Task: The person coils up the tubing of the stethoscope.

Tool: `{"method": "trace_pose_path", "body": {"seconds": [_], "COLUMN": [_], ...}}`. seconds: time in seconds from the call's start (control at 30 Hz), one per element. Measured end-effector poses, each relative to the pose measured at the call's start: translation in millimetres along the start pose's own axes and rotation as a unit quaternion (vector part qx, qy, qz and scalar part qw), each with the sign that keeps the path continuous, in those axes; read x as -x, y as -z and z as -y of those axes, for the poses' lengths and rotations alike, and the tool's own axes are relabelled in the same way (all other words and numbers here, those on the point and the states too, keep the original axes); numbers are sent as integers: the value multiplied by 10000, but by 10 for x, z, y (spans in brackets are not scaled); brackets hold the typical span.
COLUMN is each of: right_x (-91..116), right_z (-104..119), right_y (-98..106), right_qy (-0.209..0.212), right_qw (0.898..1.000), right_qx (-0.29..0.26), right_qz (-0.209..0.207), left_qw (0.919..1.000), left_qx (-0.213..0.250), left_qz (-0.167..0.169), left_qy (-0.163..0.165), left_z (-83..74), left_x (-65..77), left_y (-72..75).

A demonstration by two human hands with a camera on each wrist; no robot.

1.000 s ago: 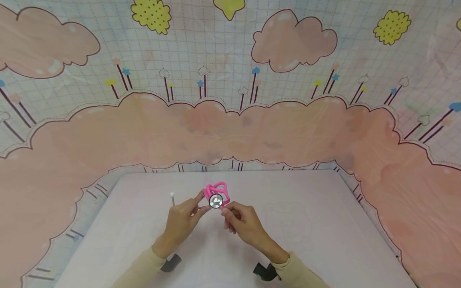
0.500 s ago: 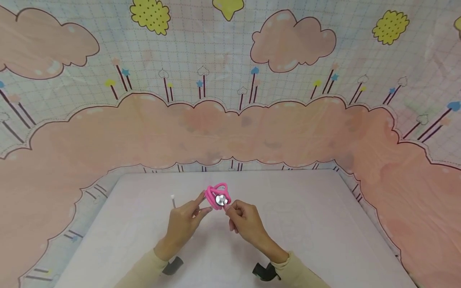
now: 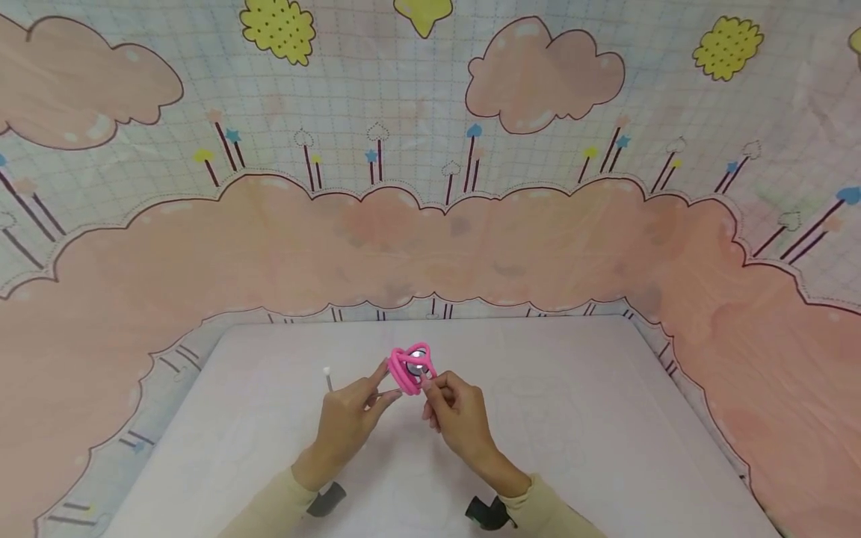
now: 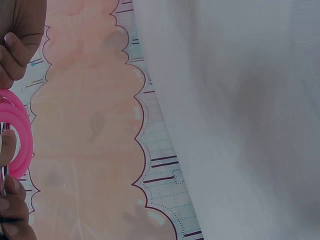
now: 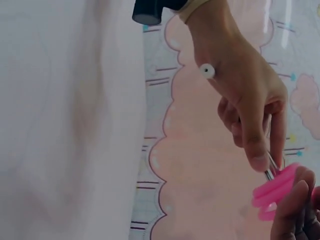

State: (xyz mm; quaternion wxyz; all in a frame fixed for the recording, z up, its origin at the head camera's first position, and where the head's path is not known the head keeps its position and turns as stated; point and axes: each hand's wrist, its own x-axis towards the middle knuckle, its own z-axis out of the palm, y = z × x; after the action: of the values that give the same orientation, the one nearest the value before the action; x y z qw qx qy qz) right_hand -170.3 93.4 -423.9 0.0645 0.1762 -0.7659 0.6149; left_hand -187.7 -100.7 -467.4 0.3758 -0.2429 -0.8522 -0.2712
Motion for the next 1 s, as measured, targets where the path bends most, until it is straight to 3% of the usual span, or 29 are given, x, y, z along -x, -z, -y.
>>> {"method": "trace_pose_path", "body": {"seconds": [0.17,0.3,0.4,0.6,0.7,0.77,1.0], "right_x": [8,-7,-44,-163,-195,-207,-235], "right_z": [-30,-60,-96,-347,-447,-480,-513], "right_y": [-94,-167,-202,-187,-158,-138,-62], "right_qy": [695,1548,1937,2109,2150,2077,1117], "right_qw": [9948,9804,9693,9517,9445,9469,9790], "right_qx": [-77,79,206,1097,1520,1611,1299], "right_qz": [-740,-1216,-1500,-1942,-1964,-1853,-1106], "left_qw": [9998,9994,9989,9992,9995,9996,9986], "left_qx": [174,320,416,255,172,159,14], "left_qz": [-47,-93,-154,-234,-193,-118,345], "left_qy": [10,72,118,181,169,178,400], "left_z": [-28,-58,-76,-65,-46,-33,17], "left_x": [-15,-29,-43,-35,-19,-10,33], "left_y": [-22,-36,-43,-49,-49,-48,-60]}}
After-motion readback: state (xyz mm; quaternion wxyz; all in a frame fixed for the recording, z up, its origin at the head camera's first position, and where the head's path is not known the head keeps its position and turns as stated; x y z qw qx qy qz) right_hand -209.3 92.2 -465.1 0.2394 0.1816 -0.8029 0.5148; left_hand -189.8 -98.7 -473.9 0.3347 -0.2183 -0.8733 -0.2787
